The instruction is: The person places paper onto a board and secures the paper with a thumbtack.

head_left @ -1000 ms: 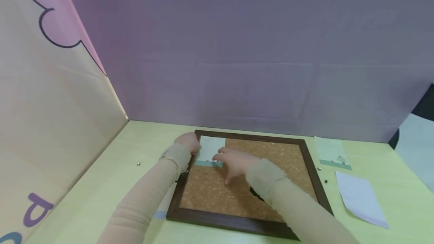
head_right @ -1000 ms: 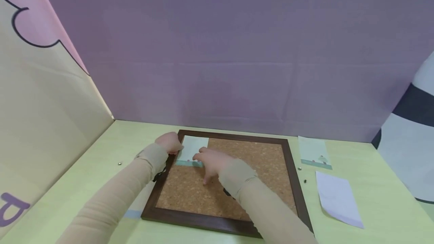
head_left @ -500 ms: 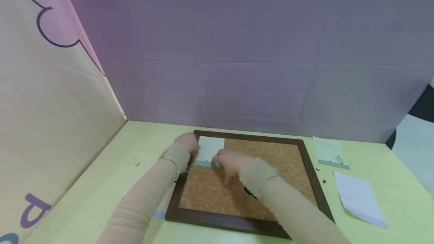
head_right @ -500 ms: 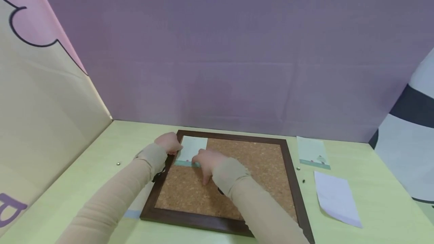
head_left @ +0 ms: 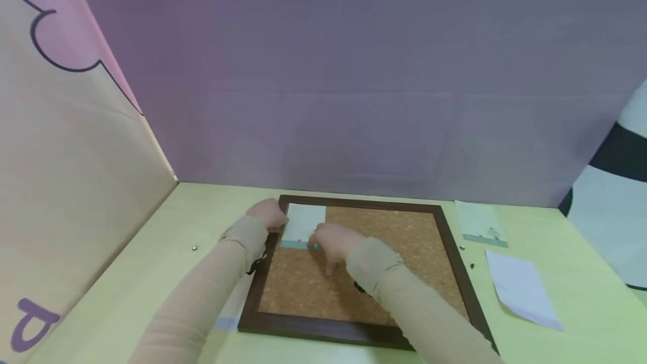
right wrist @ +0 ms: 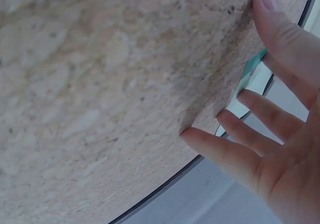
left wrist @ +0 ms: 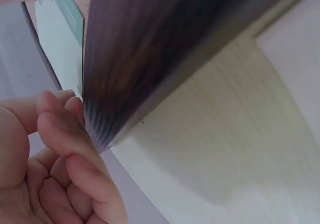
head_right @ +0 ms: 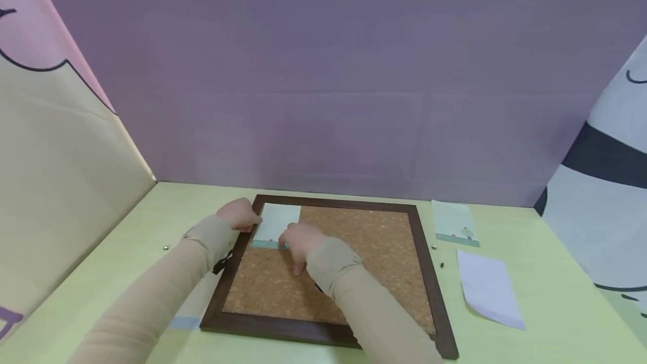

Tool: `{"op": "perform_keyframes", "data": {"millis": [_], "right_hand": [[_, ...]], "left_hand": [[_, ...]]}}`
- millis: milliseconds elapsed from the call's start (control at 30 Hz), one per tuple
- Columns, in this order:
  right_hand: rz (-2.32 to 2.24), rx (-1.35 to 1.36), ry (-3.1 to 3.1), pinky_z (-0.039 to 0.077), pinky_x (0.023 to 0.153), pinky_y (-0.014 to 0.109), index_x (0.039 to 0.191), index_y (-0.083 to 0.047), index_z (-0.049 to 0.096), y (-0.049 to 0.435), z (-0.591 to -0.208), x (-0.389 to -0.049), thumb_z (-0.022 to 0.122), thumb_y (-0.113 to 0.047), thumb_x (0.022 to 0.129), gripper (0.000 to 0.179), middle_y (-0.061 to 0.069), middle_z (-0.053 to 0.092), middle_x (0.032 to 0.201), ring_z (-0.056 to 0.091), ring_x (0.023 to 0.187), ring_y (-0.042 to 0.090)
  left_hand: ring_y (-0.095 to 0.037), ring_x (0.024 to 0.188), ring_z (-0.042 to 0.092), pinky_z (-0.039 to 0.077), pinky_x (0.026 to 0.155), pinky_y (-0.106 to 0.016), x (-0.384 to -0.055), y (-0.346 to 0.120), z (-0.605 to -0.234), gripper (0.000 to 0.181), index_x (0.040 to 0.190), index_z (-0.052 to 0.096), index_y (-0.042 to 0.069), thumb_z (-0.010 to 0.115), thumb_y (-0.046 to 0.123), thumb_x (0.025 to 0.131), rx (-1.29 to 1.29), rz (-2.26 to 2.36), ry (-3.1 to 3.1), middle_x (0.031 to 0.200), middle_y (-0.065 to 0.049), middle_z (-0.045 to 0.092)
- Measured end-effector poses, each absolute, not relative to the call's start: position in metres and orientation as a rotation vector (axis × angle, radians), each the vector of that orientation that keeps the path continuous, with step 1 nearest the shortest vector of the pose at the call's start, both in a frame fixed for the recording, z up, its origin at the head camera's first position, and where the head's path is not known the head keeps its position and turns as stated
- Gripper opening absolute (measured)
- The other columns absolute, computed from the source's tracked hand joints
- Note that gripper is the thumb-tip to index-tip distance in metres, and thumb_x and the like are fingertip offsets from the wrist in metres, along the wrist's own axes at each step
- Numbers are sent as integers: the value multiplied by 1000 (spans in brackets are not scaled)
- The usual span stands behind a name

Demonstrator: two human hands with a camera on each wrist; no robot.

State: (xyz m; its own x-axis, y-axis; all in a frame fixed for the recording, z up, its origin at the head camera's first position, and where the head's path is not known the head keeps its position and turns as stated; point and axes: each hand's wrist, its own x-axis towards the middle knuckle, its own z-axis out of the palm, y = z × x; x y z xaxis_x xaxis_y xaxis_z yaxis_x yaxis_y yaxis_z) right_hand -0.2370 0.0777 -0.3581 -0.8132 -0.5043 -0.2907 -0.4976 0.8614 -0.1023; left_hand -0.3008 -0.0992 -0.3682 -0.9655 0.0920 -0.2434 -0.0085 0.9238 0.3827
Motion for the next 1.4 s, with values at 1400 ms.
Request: {"op": "perform_keyframes", "data": {"millis": [1400], "right_hand": [[-54,-770,2732,43,104,35,129,-20,58,84,-359,-236,84,-21,67,67,4,49,136,49,124,22]], "left_hand": [[-12,50,41,46,68,-31,-283,-145,-379,44,52,42,15,53,25,94,161,910,2788,55,0,55]]}}
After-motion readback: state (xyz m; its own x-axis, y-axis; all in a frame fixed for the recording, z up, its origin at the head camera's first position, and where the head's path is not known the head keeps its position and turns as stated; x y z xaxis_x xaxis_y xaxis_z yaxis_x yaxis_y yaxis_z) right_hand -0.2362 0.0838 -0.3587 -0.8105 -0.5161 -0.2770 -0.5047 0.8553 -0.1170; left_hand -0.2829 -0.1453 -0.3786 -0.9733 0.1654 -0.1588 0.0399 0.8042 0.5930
